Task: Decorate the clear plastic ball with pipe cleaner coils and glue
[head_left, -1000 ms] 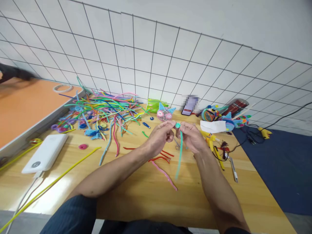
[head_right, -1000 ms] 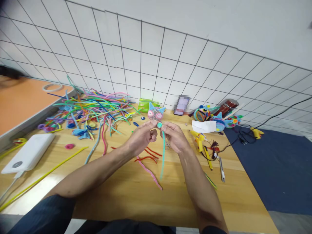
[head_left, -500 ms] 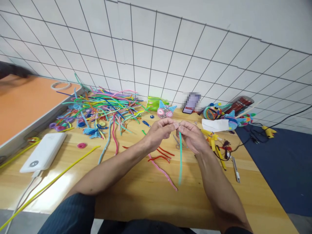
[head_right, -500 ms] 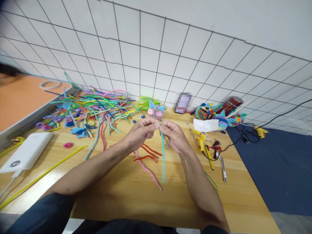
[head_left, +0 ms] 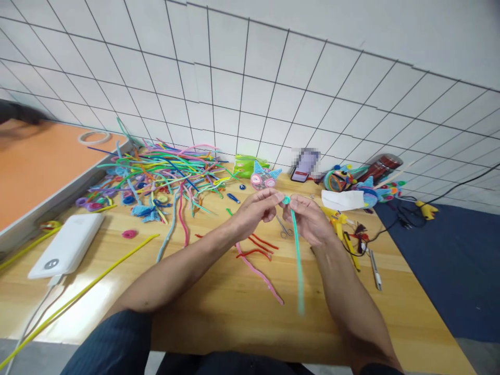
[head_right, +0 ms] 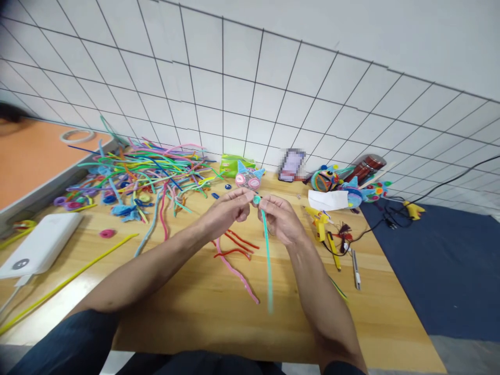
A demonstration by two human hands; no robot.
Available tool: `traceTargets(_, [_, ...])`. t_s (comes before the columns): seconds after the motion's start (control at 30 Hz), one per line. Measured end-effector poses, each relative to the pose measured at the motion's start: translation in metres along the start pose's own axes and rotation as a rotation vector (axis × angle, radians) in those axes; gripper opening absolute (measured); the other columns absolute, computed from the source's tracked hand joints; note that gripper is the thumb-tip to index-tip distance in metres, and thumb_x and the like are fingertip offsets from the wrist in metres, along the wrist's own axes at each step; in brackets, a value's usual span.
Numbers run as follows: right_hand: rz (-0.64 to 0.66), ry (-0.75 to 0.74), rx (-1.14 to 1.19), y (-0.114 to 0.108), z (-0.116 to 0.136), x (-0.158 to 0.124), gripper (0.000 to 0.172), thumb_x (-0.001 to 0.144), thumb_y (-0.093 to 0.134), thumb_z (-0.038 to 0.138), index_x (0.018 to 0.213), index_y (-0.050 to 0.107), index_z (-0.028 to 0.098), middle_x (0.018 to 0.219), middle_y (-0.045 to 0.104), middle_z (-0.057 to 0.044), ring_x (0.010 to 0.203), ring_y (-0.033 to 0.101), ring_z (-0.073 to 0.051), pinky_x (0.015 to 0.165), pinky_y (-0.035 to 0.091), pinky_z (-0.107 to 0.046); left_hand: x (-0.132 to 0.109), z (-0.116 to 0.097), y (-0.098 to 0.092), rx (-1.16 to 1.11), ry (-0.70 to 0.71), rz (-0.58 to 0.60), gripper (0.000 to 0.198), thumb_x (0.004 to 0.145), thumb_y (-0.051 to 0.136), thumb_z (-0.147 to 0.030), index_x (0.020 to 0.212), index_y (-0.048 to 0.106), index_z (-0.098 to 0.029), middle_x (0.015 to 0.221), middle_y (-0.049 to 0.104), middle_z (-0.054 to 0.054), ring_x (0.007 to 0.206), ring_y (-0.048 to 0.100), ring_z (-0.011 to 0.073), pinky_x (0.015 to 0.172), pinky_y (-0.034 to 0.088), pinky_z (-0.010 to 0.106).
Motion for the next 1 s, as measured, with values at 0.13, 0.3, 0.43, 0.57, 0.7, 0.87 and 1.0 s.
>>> traceTargets(0.13, [0.034, 0.025, -0.029, -0.001, 0.001, -0.002, 0.046, 0.069, 0.094, 0.056, 0.064, 0.063, 0.022, 0.057, 0.054, 0.002, 0.055, 0.041, -0.013, 0.050, 0.029, -0.028, 0.001, -0.010, -0.002, 0.180, 0.019, 0.079, 0.042, 0.073, 0.091, -0.050, 0.085, 0.071, -0.015, 0.065, 0.054, -0.005, 0.053, 0.040, 0.0057, 0.052, 0.026, 0.023])
traceTargets(0.3, [0.031, 0.000, -0.085, 0.002, 0.001, -0.002, 0.047, 0.071, 0.093, 0.058, 0.065, 0.064, 0.022, 0.061, 0.058, 0.001, 0.059, 0.045, -0.013, 0.056, 0.031, -0.028, -0.001, -0.010, -0.003, 0.216, 0.041, 0.025, 0.045, 0.072, 0.092, -0.053, 0.080, 0.069, -0.015, 0.066, 0.053, -0.005, 0.055, 0.035, 0.0053, 0.052, 0.023, 0.023])
traceTargets(0.43, [0.012, -0.047, -0.064, 0.005, 0.000, -0.001, 0.051, 0.071, 0.095, 0.062, 0.067, 0.063, 0.023, 0.063, 0.056, 0.003, 0.060, 0.045, -0.012, 0.056, 0.034, -0.027, -0.001, -0.001, -0.005, 0.125, 0.078, -0.038, 0.049, 0.071, 0.093, -0.056, 0.080, 0.069, -0.015, 0.063, 0.048, -0.007, 0.053, 0.031, 0.0043, 0.051, 0.021, 0.022])
traceTargets(0.57, [-0.005, -0.079, -0.034, 0.010, -0.005, 0.000, 0.053, 0.069, 0.096, 0.063, 0.070, 0.063, 0.023, 0.065, 0.053, 0.005, 0.059, 0.044, -0.011, 0.054, 0.036, -0.027, -0.001, 0.011, -0.002, -0.038, 0.045, -0.100, 0.050, 0.066, 0.097, -0.054, 0.081, 0.069, -0.016, 0.056, 0.045, -0.009, 0.050, 0.029, 0.0040, 0.050, 0.021, 0.021])
traceTargets(0.7, [0.000, -0.089, -0.019, 0.015, -0.011, 0.002, 0.053, 0.071, 0.095, 0.065, 0.071, 0.063, 0.023, 0.063, 0.052, 0.005, 0.059, 0.042, -0.011, 0.056, 0.037, -0.026, -0.006, 0.021, 0.002, -0.192, -0.025, -0.176, 0.047, 0.065, 0.099, -0.046, 0.077, 0.065, -0.016, 0.054, 0.042, -0.009, 0.048, 0.031, 0.0041, 0.048, 0.020, 0.020])
traceTargets(0.87, [0.013, -0.030, 0.010, 0.009, -0.012, 0.002, 0.050, 0.068, 0.098, 0.062, 0.071, 0.067, 0.023, 0.065, 0.054, 0.004, 0.058, 0.042, -0.011, 0.055, 0.036, -0.026, -0.010, 0.020, 0.006, -0.270, -0.094, -0.157, 0.047, 0.067, 0.097, -0.047, 0.079, 0.063, -0.016, 0.067, 0.055, -0.006, 0.049, 0.040, 0.0036, 0.048, 0.028, 0.019])
traceTargets(1.0, [0.048, 0.034, 0.010, 0.001, -0.007, 0.000, 0.047, 0.066, 0.097, 0.057, 0.071, 0.067, 0.022, 0.066, 0.057, 0.002, 0.059, 0.045, -0.012, 0.055, 0.034, -0.028, -0.004, 0.008, 0.004, -0.086, -0.080, -0.020, 0.043, 0.074, 0.090, -0.051, 0.085, 0.067, -0.016, 0.074, 0.062, -0.002, 0.051, 0.045, 0.0050, 0.049, 0.029, 0.021])
Point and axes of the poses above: each hand's wrist, its own x-axis towards the middle knuckle, its own y-axis out of the palm, z = x × y, the point moved 6 cm from there along x, towards the middle knuckle
